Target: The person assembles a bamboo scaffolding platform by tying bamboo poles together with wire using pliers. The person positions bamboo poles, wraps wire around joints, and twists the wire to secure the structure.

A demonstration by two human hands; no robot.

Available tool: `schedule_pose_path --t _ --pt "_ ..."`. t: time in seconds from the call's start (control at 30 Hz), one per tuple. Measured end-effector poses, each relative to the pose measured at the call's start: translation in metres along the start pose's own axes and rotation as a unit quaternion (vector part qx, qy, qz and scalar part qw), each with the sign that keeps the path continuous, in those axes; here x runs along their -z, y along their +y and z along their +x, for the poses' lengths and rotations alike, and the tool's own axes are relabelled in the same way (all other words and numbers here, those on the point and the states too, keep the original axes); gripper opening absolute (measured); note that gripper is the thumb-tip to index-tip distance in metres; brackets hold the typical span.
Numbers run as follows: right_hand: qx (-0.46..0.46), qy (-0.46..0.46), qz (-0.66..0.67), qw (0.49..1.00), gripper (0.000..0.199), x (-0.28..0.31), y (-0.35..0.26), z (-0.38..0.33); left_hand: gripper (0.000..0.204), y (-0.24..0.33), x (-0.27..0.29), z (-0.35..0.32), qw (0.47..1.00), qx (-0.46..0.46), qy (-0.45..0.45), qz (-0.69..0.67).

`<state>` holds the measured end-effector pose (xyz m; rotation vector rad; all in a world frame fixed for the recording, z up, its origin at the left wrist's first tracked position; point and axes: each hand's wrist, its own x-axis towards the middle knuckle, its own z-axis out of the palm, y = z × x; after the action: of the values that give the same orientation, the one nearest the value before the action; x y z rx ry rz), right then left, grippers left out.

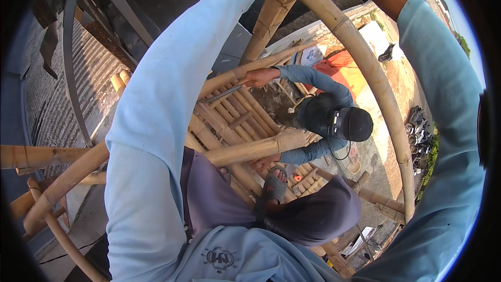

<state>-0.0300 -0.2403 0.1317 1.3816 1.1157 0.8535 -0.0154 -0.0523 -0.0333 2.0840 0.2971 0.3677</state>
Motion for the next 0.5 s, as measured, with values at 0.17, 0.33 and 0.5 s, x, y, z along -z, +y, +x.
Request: schedule_pose_path --t 0.17,0.33,0.5 --pt "-0.136 -0.065 0.006 0.989 0.019 -0.014 -0.048 -0.022 0.044 -0.015 -0.005 0.002 0.998 -0.011 0.061 -0.033" --pt "-0.205 0.063 0.188 0.959 0.013 -0.067 -0.071 -0.053 0.050 -0.028 -0.023 0.011 0.996 0.001 0.005 -0.094" --pt "-0.228 0.018 0.341 0.912 0.016 -0.081 -0.012 -0.069 0.050 -0.009 -0.021 -0.010 0.995 0.000 0.058 -0.077"
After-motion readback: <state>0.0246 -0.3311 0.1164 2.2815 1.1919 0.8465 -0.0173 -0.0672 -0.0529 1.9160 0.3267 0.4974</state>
